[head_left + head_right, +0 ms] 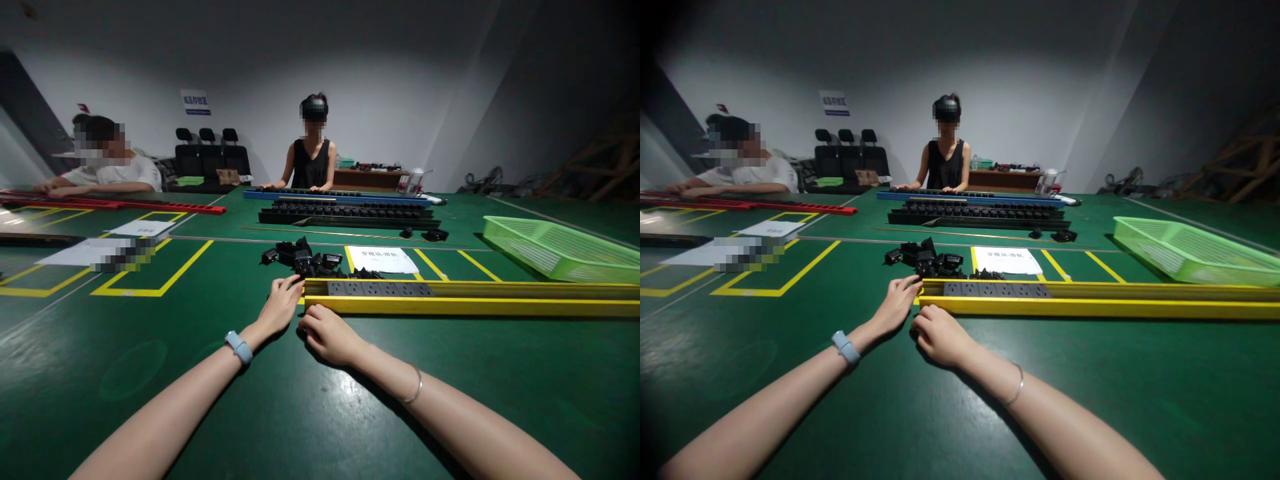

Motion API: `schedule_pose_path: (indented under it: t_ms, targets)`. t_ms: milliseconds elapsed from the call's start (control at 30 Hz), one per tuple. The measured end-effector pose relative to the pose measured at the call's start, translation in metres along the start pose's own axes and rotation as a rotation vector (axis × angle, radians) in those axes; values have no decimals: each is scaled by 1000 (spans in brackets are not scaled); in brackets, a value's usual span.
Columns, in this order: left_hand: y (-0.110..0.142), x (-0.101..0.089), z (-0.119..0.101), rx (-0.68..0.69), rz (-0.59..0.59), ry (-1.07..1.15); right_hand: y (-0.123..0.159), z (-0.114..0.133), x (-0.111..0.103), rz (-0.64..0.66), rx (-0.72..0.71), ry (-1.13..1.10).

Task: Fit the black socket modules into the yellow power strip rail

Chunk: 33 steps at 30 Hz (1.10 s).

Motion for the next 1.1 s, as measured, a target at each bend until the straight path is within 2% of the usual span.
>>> schedule_pose_path:
  t_ms: [200,367,700,867,1033,1100]
  targets:
    - [4,-3,-9,55,-12,-89,1,-1,0,-16,-9,-11]
    - [4,-1,-7,32,-2,-113,1,0,-1,-15,-8,-17]
    - [5,-5,-3,0,-71,-219,0,-1,1,8,0,-25]
    - [5,-11,-1,5,-168,-197,1,-1,0,3,-5,-33]
    - [7,-34,1,-6,-386,-125,1,-3,3,16,-2,-32]
    - [7,-41,4,-43,-429,-44,1,-3,3,14,-2,-44]
Point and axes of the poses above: each hand's wrist, its own y-axis away from the middle knuckle, its own x-axis out of the palm, z = x × y, the point moved 8 cm from there along -y, towards the middle knuckle, and after that the axes turned 1 degree about -z, right-handed, at the moved point
